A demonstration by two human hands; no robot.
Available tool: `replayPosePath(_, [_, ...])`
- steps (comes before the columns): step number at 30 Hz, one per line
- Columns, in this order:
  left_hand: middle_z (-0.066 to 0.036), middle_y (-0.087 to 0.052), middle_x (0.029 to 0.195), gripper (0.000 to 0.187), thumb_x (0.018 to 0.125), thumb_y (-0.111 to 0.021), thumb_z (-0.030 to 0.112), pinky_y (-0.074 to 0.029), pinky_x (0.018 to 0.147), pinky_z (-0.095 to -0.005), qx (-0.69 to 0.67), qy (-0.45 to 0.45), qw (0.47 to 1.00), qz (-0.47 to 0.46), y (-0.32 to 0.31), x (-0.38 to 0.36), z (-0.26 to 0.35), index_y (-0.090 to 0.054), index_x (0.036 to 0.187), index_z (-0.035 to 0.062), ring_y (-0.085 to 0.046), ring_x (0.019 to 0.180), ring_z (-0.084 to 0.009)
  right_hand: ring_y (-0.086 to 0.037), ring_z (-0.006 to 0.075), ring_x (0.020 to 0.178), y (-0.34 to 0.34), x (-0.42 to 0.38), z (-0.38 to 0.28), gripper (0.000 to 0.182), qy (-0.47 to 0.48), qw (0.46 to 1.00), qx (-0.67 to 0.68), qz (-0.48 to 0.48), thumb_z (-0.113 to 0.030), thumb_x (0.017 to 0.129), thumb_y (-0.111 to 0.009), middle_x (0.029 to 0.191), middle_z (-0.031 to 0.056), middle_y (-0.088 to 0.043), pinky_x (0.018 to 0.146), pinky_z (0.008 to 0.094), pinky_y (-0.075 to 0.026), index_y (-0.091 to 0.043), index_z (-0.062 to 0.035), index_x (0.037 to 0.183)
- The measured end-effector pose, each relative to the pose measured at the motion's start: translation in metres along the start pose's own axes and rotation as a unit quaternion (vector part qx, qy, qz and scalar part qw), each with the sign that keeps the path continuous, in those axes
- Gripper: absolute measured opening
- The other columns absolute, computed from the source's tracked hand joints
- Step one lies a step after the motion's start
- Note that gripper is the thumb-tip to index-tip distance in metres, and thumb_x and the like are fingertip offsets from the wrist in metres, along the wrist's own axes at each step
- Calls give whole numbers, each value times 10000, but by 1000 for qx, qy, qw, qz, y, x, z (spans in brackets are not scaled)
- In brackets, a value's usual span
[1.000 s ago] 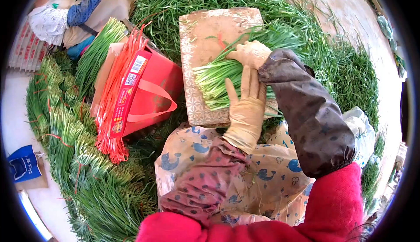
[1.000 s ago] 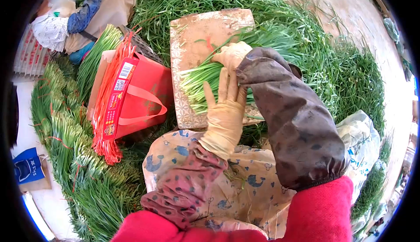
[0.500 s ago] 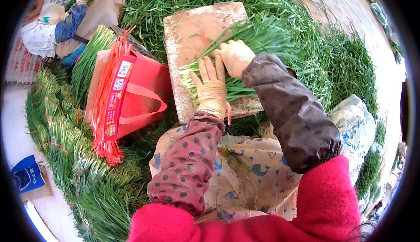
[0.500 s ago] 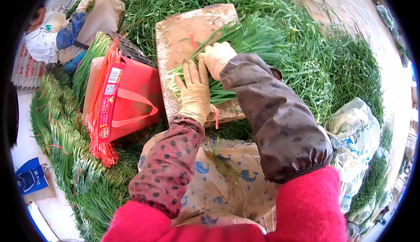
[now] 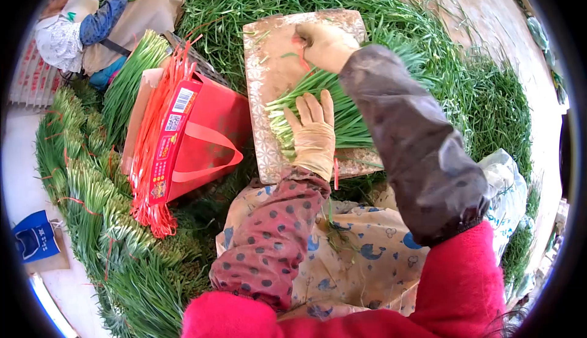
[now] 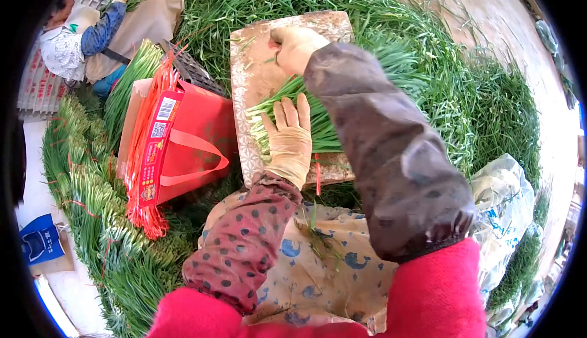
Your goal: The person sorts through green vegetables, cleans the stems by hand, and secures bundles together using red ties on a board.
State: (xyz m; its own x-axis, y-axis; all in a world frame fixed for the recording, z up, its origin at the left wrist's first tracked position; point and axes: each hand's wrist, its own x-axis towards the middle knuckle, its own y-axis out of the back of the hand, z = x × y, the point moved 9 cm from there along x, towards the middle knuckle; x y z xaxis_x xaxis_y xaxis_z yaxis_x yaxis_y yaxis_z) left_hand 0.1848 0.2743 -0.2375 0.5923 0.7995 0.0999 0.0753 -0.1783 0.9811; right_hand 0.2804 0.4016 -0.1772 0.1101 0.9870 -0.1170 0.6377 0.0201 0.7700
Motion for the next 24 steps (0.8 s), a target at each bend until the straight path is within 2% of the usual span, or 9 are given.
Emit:
replayPosePath(4, [-224, -375, 1396, 568, 887, -451, 182, -210, 1042, -665, 10, -4, 999, -36, -4, 0, 0, -339, 1419, 20, -325, 1315, -400, -640, 294, 1012, -49, 11, 32, 267, -172, 967, -153, -105, -181, 807, -592, 1069, 128, -670, 848, 382, -509, -672, -117, 1054])
replayPosePath(6, [-262, -371, 1406, 485, 934, -410, 181, -228, 1016, -692, 35, -39, 990, -128, -12, -4, 8, -374, 1382, -1, -316, 1306, -433, -640, 287, 1019, -54, 7, 28, 259, -152, 964, -203, -77, -182, 818, -589, 1074, 123, -672, 852, 384, -507, -680, -141, 1057])
replayPosePath(7, [-263, -321, 1447, 492, 952, -393, 197, -198, 1025, -696, 61, -32, 989, -134, -17, -6, 8, -371, 1381, -44, -264, 1337, -452, -641, 280, 1026, -51, 7, 28, 254, -134, 956, -256, -48, -183, 828, -586, 1079, 118, -674, 856, 386, -504, -689, -165, 1059])
replayPosePath(12, [-263, -276, 1471, 491, 945, -417, 201, -186, 1031, -699, 9, -34, 989, -147, -15, -6, 10, -396, 1366, -51, -248, 1347, -454, -653, 265, 996, -61, 10, 26, 286, -62, 952, -291, -68, -153, 844, -554, 1024, 98, -695, 871, 371, -488, -689, -229, 1085])
replayPosePath(16, [-280, -284, 1450, 446, 932, -409, 166, -203, 1034, -696, 28, -44, 987, -151, -15, -7, 10, -420, 1350, 11, -272, 1342, -433, -657, 257, 975, -58, 1, 30, 301, -55, 990, -128, -26, -144, 829, -569, 1029, 104, -691, 835, 361, -502, -674, -188, 1108])
replayPosePath(18, [-230, -313, 1445, 548, 909, -427, 155, -183, 1058, -650, 25, -5, 997, -77, -11, -4, 6, -319, 1431, 28, -286, 1335, -391, -661, 255, 962, -53, -3, 42, 309, -58, 997, -47, 3, -140, 822, -577, 1020, 107, -693, 821, 353, -506, -666, -165, 1117])
replayPosePath(19, [-228, -342, 1416, 549, 896, -435, 134, -222, 1044, -650, 16, 1, 1000, -6, -2, -4, 5, -330, 1427, 44, -334, 1305, -387, -668, 243, 920, -53, 0, 47, 297, -40, 999, -11, -24, -140, 820, -587, 982, 95, -701, 799, 341, -509, -664, -140, 1106])
replayPosePath(21, [-223, -351, 1405, 556, 892, -439, 135, -226, 1041, -652, 21, -7, 1000, 11, -2, -4, 4, -326, 1431, 55, -334, 1305, -387, -668, 181, 806, -54, -8, 57, 245, -61, 990, 83, -98, -141, 833, -604, 867, 77, -709, 740, 303, -509, -677, -89, 1061])
replayPosePath(24, [-183, -368, 1397, 581, 881, -451, 138, -226, 1032, -670, 13, -19, 999, 30, -2, 6, -2, -313, 1444, 92, -333, 1320, -348, -675, 240, 900, -40, -33, 49, 255, -94, 977, 146, -126, -187, 827, -613, 943, 94, -712, 809, 334, -507, -686, -86, 1049])
